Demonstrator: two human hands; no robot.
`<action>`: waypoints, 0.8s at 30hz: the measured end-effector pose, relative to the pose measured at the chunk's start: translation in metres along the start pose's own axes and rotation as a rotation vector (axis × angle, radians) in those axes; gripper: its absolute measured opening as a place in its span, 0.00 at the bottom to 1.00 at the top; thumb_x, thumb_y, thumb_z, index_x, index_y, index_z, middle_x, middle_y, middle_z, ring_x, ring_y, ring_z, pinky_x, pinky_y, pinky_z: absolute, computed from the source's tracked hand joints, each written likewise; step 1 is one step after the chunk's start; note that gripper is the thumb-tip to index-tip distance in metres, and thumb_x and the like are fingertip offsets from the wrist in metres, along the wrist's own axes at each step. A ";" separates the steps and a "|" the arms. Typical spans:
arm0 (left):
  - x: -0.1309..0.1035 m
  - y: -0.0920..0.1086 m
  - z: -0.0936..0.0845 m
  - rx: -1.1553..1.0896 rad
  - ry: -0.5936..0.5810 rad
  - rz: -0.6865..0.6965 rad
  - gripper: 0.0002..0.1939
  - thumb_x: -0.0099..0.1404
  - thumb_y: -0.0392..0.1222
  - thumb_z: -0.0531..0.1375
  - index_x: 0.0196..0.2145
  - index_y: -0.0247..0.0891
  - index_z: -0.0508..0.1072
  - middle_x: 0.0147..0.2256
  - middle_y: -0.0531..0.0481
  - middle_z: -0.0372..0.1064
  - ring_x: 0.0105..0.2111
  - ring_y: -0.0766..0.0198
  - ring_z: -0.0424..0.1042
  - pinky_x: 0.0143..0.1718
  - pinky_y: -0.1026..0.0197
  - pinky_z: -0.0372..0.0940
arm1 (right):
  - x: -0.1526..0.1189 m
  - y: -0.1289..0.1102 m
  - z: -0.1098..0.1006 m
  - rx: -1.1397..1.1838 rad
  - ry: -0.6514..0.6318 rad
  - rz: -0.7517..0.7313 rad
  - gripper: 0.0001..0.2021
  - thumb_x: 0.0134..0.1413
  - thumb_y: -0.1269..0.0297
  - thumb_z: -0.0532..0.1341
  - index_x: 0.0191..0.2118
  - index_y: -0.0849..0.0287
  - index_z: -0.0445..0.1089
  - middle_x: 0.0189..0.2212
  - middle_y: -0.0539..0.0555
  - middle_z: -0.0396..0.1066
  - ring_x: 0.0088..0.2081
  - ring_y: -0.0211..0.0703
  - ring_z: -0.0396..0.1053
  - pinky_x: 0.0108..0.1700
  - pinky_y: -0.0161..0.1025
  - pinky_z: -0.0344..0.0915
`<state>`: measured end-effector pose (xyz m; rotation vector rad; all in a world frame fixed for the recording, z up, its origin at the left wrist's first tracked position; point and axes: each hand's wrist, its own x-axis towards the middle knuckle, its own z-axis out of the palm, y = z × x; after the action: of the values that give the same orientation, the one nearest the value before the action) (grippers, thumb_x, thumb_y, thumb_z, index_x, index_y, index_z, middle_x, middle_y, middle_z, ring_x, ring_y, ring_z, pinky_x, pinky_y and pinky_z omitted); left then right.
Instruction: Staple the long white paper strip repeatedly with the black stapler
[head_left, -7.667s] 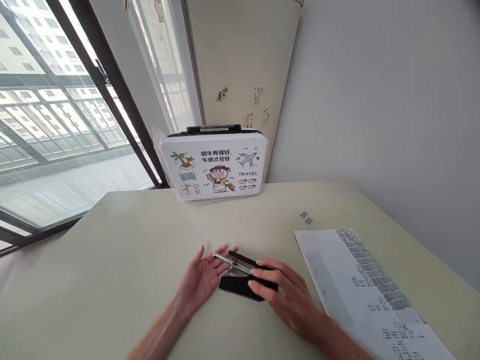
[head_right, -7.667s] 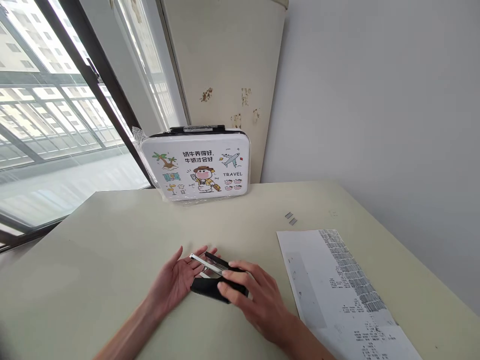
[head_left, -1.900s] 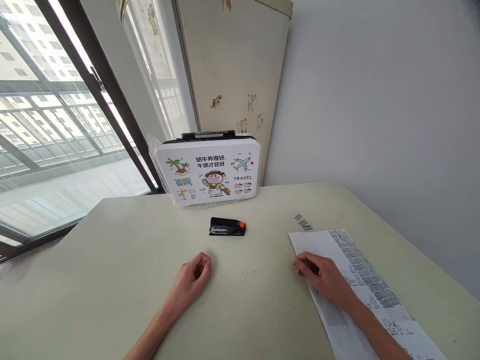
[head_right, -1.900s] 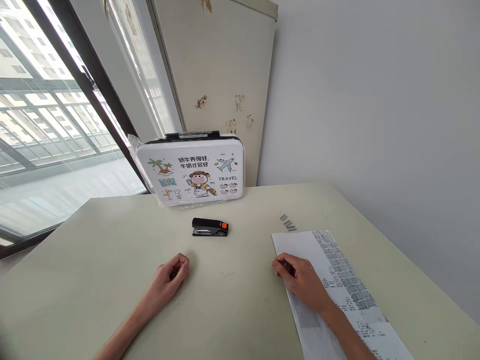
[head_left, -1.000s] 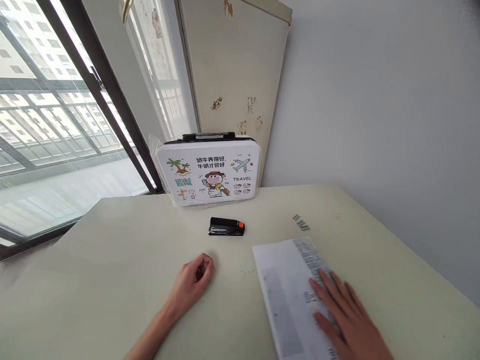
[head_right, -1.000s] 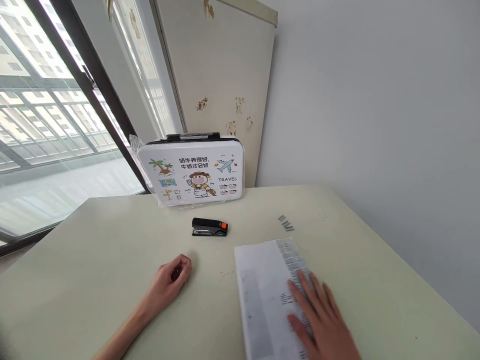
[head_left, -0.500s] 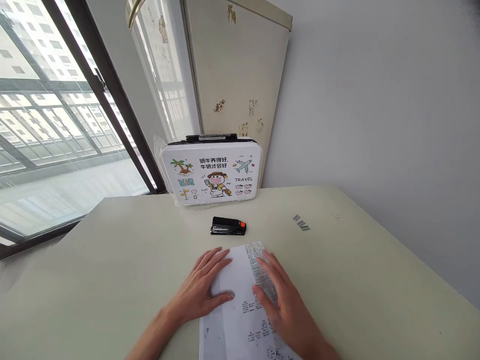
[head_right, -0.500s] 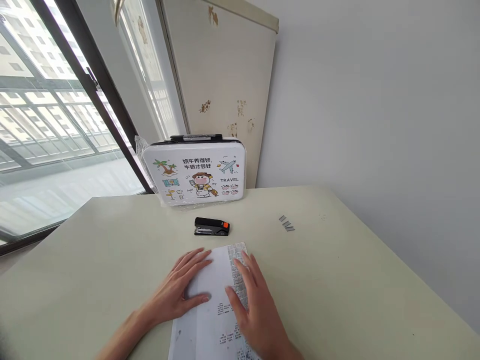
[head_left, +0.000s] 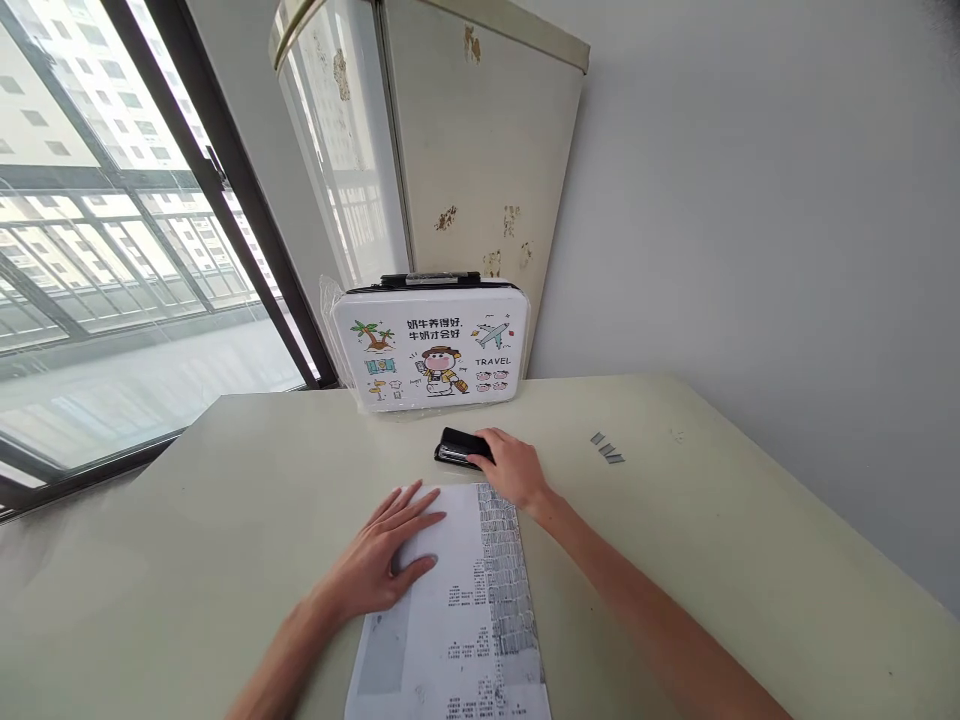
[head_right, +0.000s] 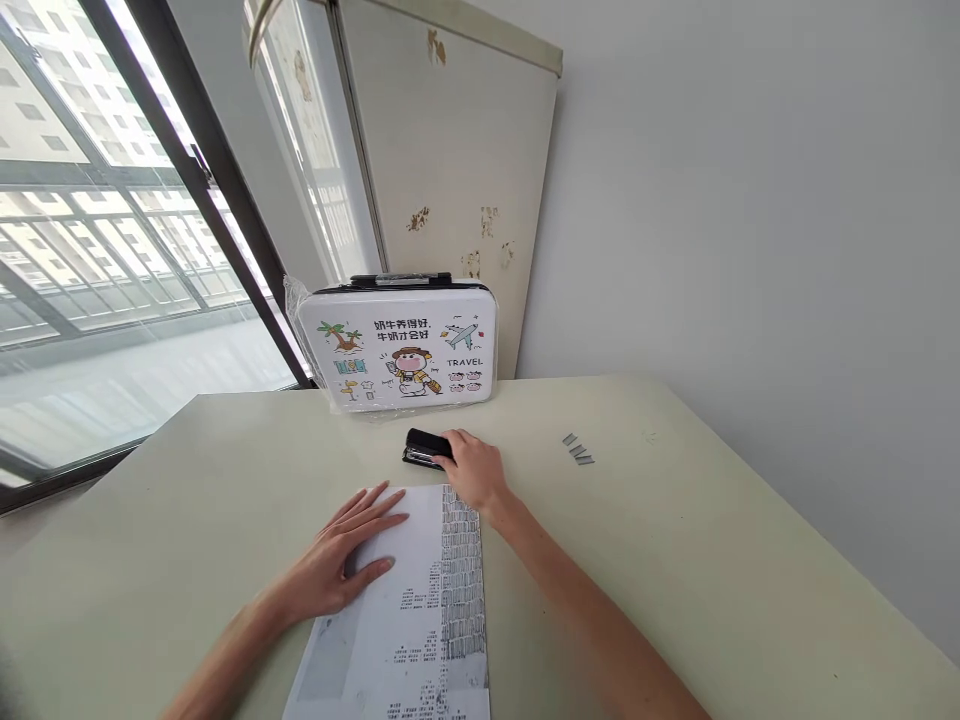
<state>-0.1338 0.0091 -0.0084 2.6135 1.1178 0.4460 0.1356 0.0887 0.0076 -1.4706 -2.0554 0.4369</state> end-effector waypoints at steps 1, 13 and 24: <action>0.000 0.000 0.000 -0.002 0.001 -0.003 0.28 0.74 0.50 0.61 0.69 0.52 0.65 0.72 0.49 0.54 0.73 0.46 0.48 0.72 0.37 0.48 | -0.007 0.004 -0.007 0.008 0.018 0.011 0.12 0.69 0.60 0.61 0.55 0.51 0.71 0.52 0.55 0.78 0.51 0.54 0.77 0.50 0.49 0.71; 0.002 -0.001 0.001 0.002 0.033 -0.008 0.27 0.73 0.51 0.61 0.68 0.49 0.67 0.71 0.47 0.57 0.73 0.47 0.51 0.72 0.37 0.50 | -0.170 0.046 -0.101 0.275 -0.165 0.145 0.17 0.70 0.52 0.58 0.59 0.42 0.73 0.53 0.54 0.76 0.48 0.51 0.76 0.33 0.39 0.74; 0.030 0.047 0.003 -0.131 0.049 -0.002 0.16 0.76 0.47 0.60 0.58 0.48 0.74 0.63 0.48 0.70 0.69 0.50 0.59 0.68 0.43 0.61 | -0.221 0.068 -0.087 0.392 -0.055 0.387 0.21 0.70 0.43 0.55 0.58 0.43 0.74 0.58 0.53 0.76 0.57 0.52 0.75 0.47 0.41 0.78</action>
<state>-0.0826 -0.0006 0.0109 2.4999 1.0684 0.5655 0.2917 -0.1007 -0.0195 -1.6128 -1.5975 0.9813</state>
